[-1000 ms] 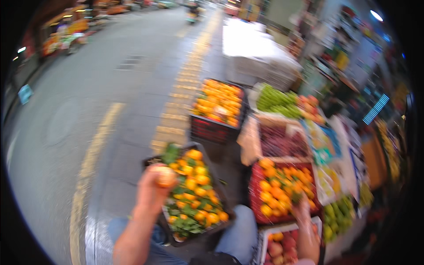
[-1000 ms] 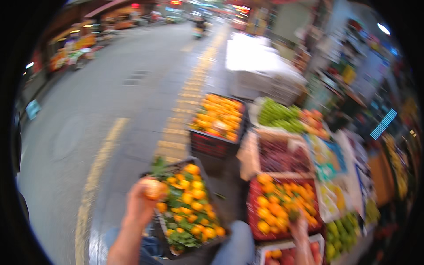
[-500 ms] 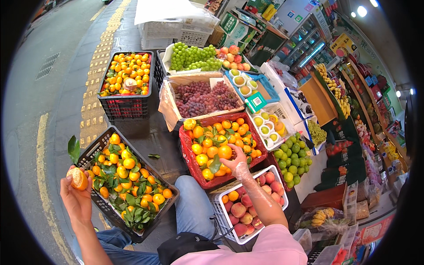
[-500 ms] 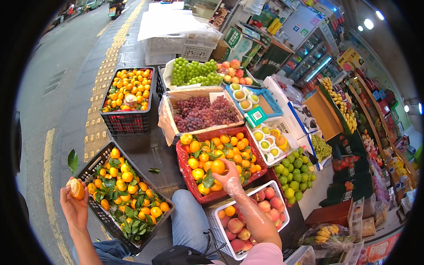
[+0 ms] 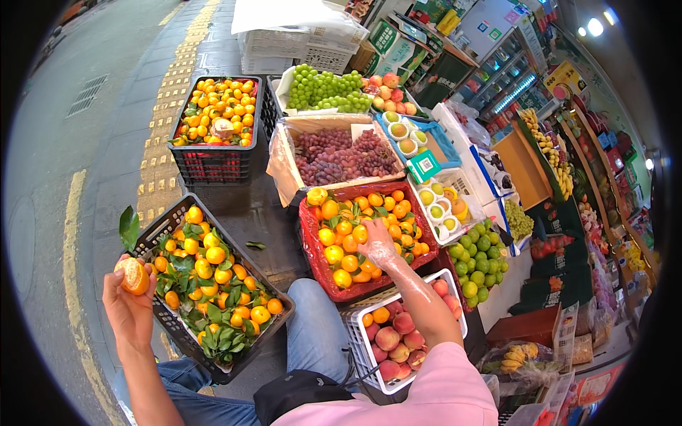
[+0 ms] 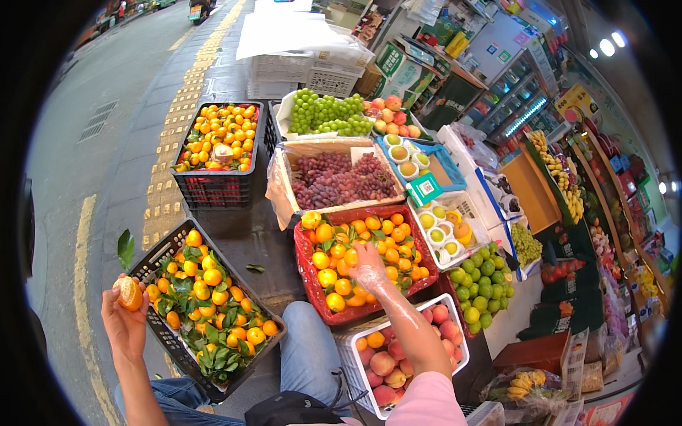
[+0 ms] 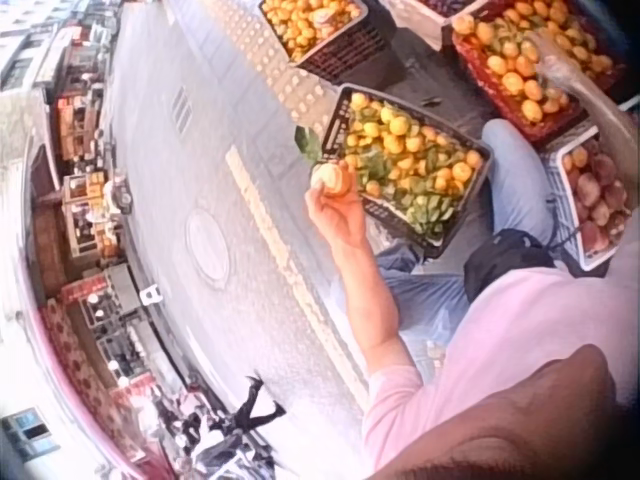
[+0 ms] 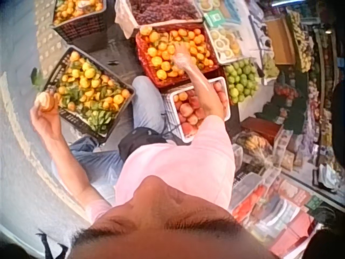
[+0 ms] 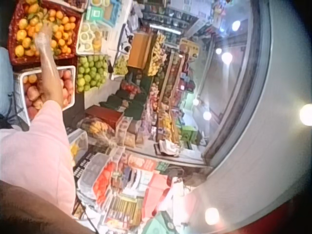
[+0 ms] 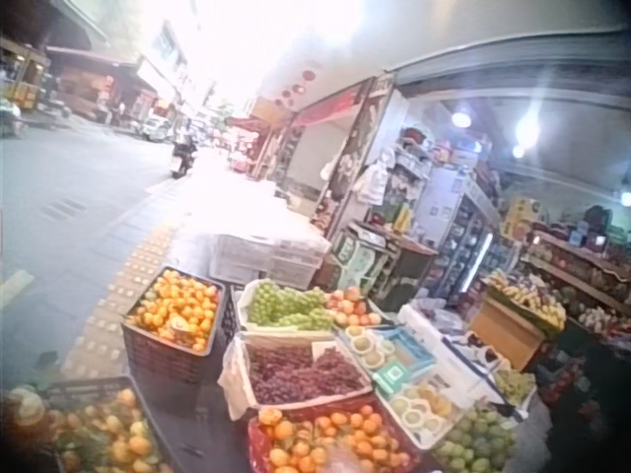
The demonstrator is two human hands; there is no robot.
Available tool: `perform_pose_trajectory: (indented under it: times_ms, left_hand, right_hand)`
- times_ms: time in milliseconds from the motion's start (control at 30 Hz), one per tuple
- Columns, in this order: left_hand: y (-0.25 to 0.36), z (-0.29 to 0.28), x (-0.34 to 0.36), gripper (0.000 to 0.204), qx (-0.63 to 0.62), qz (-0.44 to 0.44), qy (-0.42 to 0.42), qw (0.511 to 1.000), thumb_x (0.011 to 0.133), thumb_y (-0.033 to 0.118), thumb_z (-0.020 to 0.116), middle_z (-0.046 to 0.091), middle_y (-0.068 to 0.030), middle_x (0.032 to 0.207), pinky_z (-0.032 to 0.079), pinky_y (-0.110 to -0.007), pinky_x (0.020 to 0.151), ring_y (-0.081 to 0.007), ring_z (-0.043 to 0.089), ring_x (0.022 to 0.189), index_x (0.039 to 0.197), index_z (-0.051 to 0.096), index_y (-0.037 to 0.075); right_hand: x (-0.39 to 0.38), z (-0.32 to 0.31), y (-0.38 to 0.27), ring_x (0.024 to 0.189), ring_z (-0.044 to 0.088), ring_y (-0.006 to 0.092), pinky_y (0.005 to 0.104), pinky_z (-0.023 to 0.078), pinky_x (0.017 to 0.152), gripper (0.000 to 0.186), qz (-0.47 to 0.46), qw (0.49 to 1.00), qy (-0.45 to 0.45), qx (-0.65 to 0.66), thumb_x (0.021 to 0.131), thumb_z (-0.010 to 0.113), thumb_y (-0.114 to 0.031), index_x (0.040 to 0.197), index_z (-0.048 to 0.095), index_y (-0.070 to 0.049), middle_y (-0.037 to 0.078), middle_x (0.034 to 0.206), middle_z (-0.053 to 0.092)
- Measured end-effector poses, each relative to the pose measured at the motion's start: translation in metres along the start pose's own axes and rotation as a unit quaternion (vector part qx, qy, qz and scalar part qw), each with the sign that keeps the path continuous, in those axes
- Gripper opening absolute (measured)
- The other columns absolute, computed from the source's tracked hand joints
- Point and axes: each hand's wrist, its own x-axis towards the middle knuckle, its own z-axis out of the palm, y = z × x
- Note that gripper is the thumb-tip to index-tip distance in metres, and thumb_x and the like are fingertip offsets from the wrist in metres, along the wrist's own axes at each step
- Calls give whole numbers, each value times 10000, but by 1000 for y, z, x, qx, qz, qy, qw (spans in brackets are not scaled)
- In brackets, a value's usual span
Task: The person arranges crates of oranges and other fruits at a street-side stall, then picks up and peels an orange by hand. The person continues to handle and reposition oranges within the crates.
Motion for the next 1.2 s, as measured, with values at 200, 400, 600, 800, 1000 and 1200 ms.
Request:
perform_pose_trajectory:
  times_ms: [200,400,600,800,1000,1200]
  left_hand:
    - [3,1,-2,421,0,8,8,1000,937,193,580,647,-144,1117,600,-355,859,-260,667,1022,1308,489,17]
    - [5,-1,-6,427,5,14,15,1000,932,201,587,639,-152,1132,595,-355,866,-266,664,1031,1302,495,9]
    - [7,-3,-5,432,4,18,-3,1000,931,204,592,630,-155,1149,587,-357,884,-270,660,1045,1302,496,5]
    - [3,0,0,443,-9,1,-10,1000,916,213,599,646,-155,1138,581,-383,890,-278,658,1051,1303,509,15]
    - [8,-7,1,413,-3,7,-10,1000,876,206,627,659,-157,1112,571,-411,899,-286,665,1037,1241,558,27]
    - [14,-5,-1,372,-10,6,10,1000,880,173,620,652,-158,1097,568,-430,901,-294,666,1024,1218,552,32]
  right_hand:
    - [36,24,-24,1121,575,415,490,480,968,530,-66,985,-110,-116,788,717,-127,1291,567,-58,208,1213,571]
    - [49,31,-22,1296,522,381,422,416,1112,774,-40,975,-211,-50,718,841,-272,1398,542,-53,219,1401,551]
    - [68,5,-15,1062,686,277,362,537,923,540,74,962,-67,253,846,795,-292,1248,637,32,189,1170,704]
    - [77,-16,-55,971,704,221,341,547,879,355,72,974,9,215,912,713,-224,1159,686,30,149,1041,739]
    - [7,82,-181,918,682,348,419,545,844,264,-200,936,-182,226,877,691,-176,1093,696,-25,178,969,700]
    - [-48,185,-288,1064,587,373,459,515,892,331,-347,889,-253,159,867,694,-182,1166,624,-60,156,1107,583]
